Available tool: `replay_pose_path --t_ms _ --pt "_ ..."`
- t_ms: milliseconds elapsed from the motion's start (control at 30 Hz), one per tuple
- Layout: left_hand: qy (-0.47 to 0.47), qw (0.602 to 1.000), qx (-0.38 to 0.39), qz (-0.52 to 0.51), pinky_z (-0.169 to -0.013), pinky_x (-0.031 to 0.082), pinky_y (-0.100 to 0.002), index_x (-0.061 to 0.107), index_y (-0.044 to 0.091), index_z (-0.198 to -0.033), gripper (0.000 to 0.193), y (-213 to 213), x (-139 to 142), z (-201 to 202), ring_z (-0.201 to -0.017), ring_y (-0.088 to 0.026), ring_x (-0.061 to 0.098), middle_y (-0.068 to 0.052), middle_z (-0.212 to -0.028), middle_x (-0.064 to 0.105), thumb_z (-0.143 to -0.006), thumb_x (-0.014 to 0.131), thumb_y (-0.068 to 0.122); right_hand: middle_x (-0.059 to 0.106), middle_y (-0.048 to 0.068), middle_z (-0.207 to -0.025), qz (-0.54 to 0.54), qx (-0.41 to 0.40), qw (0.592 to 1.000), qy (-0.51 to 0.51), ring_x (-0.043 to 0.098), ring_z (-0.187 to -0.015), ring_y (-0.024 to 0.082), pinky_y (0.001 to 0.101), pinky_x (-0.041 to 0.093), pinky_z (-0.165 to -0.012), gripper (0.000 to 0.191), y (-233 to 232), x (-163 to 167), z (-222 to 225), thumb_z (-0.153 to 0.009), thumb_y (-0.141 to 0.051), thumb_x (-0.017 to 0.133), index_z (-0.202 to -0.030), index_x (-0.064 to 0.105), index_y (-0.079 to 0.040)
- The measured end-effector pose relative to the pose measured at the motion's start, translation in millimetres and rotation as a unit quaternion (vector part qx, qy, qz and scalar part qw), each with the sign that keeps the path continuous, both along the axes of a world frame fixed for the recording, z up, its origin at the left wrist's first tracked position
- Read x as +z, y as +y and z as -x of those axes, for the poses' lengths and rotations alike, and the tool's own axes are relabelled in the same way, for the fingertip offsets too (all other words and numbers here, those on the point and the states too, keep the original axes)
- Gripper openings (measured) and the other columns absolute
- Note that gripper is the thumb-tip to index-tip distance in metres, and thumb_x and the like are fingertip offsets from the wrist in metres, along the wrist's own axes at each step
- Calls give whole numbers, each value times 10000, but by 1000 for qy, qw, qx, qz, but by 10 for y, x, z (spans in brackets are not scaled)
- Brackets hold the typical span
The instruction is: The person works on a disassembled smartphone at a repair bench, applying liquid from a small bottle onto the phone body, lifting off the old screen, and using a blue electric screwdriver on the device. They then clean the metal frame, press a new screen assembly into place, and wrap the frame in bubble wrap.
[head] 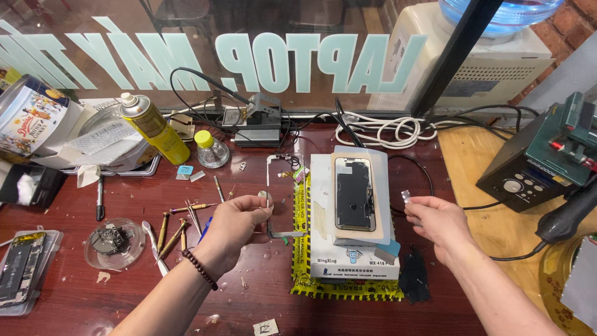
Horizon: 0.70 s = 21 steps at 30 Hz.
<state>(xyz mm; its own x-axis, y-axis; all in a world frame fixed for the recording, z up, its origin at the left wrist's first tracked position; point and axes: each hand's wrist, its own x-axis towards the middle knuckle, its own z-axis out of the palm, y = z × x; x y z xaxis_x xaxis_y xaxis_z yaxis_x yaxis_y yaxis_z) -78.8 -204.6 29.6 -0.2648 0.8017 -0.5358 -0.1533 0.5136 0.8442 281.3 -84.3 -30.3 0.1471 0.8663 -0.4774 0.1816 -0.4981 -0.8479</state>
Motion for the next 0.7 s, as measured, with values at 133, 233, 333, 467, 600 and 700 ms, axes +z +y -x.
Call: replay_pose_path --t_ms 133,233,333,467,600,700 --pt "80 997 -13 5 -583 548 -281 752 52 -996 110 -32 -5 84 -662 -105 606 -18 -796 684 -902 699 75 737 42 -951 -39 -28 998 37 681 -801 113 291 546 -700 166 26 122 30 -925 -115 702 -1077 720 -52" --pt "86 996 5 -2 -570 539 -284 747 37 -998 112 -61 -1 196 -660 -107 608 -29 -794 684 -901 699 66 686 14 -927 -80 -46 994 52 647 -783 99 286 563 -693 165 27 359 105 -936 -107 708 -1083 727 -35" --pt "77 996 48 -12 -567 544 -286 726 25 -997 104 -55 12 386 -648 -105 602 -27 -782 671 -900 696 49 692 5 -882 -134 -24 986 95 642 -749 101 252 533 -650 170 -12 700 264 -932 -112 715 -1081 714 -30" --pt "34 994 98 -27 -553 534 -297 701 21 -999 94 -12 -2 691 -610 -102 555 -21 -762 621 -907 684 22 707 26 -813 -167 111 977 79 629 -682 100 239 485 -570 174 -163 1070 760 -884 -104 740 -1037 732 -19" --pt "54 991 118 -22 -566 530 -291 712 3 -988 92 -35 -113 974 -615 -99 554 -32 -775 638 -930 642 21 729 25 -762 -137 279 947 84 668 -647 89 247 519 -544 147 -369 1118 1458 -861 -122 735 -973 746 -27" --pt "40 992 118 10 -579 541 -293 703 27 -984 88 -91 -252 1115 -637 -90 546 -9 -790 651 -922 642 15 709 3 -756 -82 335 935 80 657 -648 81 242 538 -558 139 -474 947 1978 -879 -119 728 -967 745 -14"
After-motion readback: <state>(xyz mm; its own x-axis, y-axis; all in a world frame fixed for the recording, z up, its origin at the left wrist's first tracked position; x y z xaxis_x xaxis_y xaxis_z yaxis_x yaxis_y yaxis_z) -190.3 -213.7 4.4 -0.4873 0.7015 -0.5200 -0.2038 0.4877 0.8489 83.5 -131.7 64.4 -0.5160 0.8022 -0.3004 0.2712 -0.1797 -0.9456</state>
